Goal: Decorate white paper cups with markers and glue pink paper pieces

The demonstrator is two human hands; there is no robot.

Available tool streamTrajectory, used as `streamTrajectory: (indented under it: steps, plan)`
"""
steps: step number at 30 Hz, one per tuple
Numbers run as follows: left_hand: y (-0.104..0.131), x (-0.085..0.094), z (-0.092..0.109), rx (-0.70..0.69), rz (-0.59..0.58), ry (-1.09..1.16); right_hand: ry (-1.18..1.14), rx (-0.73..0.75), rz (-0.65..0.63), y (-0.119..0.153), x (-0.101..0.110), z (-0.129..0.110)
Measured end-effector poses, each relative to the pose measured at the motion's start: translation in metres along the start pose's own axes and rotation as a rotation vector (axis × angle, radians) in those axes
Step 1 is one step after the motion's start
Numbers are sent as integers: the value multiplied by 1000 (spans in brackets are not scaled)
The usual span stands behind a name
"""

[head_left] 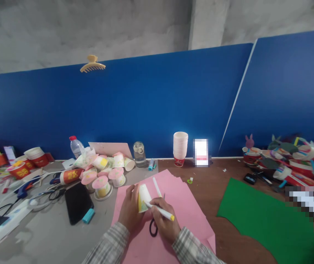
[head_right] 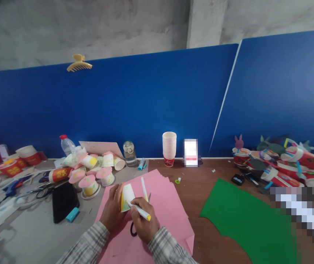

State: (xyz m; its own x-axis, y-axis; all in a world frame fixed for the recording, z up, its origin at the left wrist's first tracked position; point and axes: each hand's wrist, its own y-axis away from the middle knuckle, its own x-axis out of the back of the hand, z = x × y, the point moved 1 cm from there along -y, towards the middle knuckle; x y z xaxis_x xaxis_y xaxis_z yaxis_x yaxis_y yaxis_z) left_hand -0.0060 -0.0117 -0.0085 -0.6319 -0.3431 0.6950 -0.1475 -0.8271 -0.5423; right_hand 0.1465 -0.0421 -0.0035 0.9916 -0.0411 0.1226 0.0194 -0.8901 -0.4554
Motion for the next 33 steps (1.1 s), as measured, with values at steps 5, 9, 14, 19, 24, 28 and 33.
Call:
streamTrajectory:
  steps: [5, 9, 14, 19, 24, 28, 33]
  plan:
    - [0, -1, -1, 18, -12, 7, 9, 13, -3, 0, 0, 0]
    - [1, 0, 0, 10, -13, 16, 13, 3, 1, -1, 0, 1]
    - [1, 1, 1, 5, 1, 21, 20, 24, -25, 0, 1, -1]
    - [0, 0, 0, -1, -1, 27, 25, 11, -55, 0, 0, -3]
    - [0, -2, -4, -8, 6, -5, 35, 32, -62, 0, 1, -2]
    - [0, -2, -4, -24, 4, -31, 62, 44, -47, 0, 1, -2]
    - [-1, -1, -1, -13, 7, -23, 16, 27, -7, 0, -1, -3]
